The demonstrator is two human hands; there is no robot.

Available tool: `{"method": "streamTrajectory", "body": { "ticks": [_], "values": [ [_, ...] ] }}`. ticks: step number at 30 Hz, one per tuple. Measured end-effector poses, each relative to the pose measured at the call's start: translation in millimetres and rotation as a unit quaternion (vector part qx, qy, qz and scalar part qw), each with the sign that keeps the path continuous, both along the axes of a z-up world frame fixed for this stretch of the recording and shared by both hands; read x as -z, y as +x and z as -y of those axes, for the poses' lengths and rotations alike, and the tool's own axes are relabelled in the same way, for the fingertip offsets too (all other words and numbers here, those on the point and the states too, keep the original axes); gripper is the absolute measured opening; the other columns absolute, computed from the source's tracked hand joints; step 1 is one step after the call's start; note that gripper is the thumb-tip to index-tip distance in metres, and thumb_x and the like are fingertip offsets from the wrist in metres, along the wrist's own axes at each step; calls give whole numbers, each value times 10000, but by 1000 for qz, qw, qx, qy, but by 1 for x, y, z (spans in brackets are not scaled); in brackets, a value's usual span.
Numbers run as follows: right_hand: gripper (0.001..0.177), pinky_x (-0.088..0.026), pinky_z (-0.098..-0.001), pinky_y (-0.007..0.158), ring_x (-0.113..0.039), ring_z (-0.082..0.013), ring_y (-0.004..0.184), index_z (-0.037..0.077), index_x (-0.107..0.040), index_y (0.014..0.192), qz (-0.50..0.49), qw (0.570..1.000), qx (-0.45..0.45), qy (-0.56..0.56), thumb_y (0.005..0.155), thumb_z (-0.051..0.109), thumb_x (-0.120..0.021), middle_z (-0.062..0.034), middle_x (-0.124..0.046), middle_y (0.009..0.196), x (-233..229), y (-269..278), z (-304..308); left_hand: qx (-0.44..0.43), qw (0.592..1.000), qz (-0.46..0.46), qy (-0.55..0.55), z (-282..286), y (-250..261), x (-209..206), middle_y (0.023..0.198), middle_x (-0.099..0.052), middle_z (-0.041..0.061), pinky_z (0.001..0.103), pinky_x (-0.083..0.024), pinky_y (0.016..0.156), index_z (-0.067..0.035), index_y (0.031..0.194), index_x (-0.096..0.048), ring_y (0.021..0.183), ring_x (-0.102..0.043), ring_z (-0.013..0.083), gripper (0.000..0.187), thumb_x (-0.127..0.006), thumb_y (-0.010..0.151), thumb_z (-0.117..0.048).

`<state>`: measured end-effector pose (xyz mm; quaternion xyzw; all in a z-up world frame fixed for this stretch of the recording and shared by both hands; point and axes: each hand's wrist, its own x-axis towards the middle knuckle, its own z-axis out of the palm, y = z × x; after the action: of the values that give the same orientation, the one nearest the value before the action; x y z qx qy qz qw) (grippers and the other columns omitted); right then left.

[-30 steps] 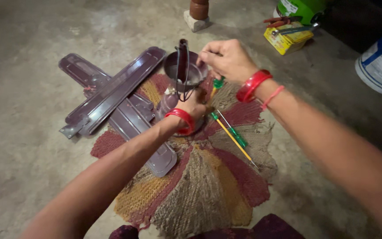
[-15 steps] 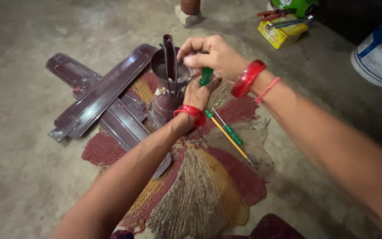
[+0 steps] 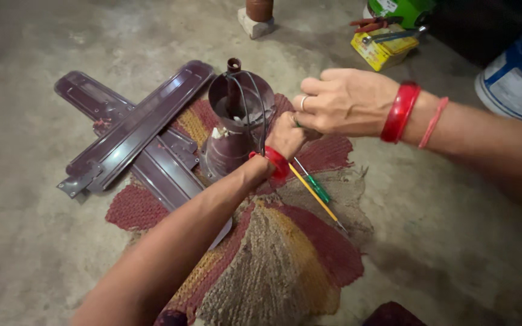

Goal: The person uses a screwdriver to loosen and remove the central nut from a ceiling fan motor housing. They then detach the motor assembly from the base and set it aside.

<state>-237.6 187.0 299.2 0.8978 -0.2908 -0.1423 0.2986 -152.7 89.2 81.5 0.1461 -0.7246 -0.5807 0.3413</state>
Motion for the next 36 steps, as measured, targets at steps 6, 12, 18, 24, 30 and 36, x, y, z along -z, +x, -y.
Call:
{"method": "streamTrajectory", "body": {
  "ticks": [6, 12, 18, 24, 30, 36],
  "values": [
    [168, -559, -294, 505, -673, -158, 689, 75, -638, 941, -69, 994, -59, 64, 855, 219, -646, -10, -621, 786, 14, -13, 30, 18, 998, 36, -42, 4, -3, 6, 863, -784, 81, 348, -604, 708, -66, 948, -761, 793, -763, 181, 331, -503, 932, -273],
    [109, -551, -346, 472, -681, -201, 665, 94, -627, 804, -8, 989, -105, 105, 757, 186, -662, -20, -594, 754, 27, -11, 18, 17, 998, -14, -66, -10, 10, 19, 880, -733, 167, 408, -553, 770, 0, 1012, -687, 897, -743, 215, 362, -579, 924, -334],
    [153, -515, -329, 408, -652, -179, 636, 47, -645, 729, -21, 997, -52, 55, 743, 195, -681, -47, -577, 731, 32, -16, 1, 68, 991, 108, -36, -5, 4, 19, 822, -718, 168, 388, -545, 729, 13, 1010, -680, 827, -712, 171, 375, -594, 936, -344],
    [98, -476, -330, 351, -632, -193, 547, 81, -665, 797, 25, 999, -30, -8, 742, 161, -676, -50, -587, 723, 29, -17, -8, 175, 984, 12, 27, -8, -1, 8, 763, -661, 51, 327, -529, 683, 45, 859, -681, 778, -602, 99, 385, -669, 940, -332],
    [98, -484, -322, 346, -669, -198, 572, 110, -612, 785, -1, 998, 67, -19, 720, 159, -666, -46, -604, 716, 34, -15, -16, 184, 981, 33, 41, -9, 3, -4, 754, -661, -11, 297, -518, 651, 34, 839, -706, 755, -603, 63, 310, -723, 833, -276],
    [63, -538, -387, 452, -713, -254, 639, 117, -644, 755, 48, 975, 212, 38, 796, 157, -669, -57, -653, 686, 31, 4, -21, 209, 978, 14, 6, -8, 5, -8, 746, -682, -17, 288, -525, 661, 18, 849, -762, 751, -632, 69, 274, -751, 838, -256]
  ]
}}
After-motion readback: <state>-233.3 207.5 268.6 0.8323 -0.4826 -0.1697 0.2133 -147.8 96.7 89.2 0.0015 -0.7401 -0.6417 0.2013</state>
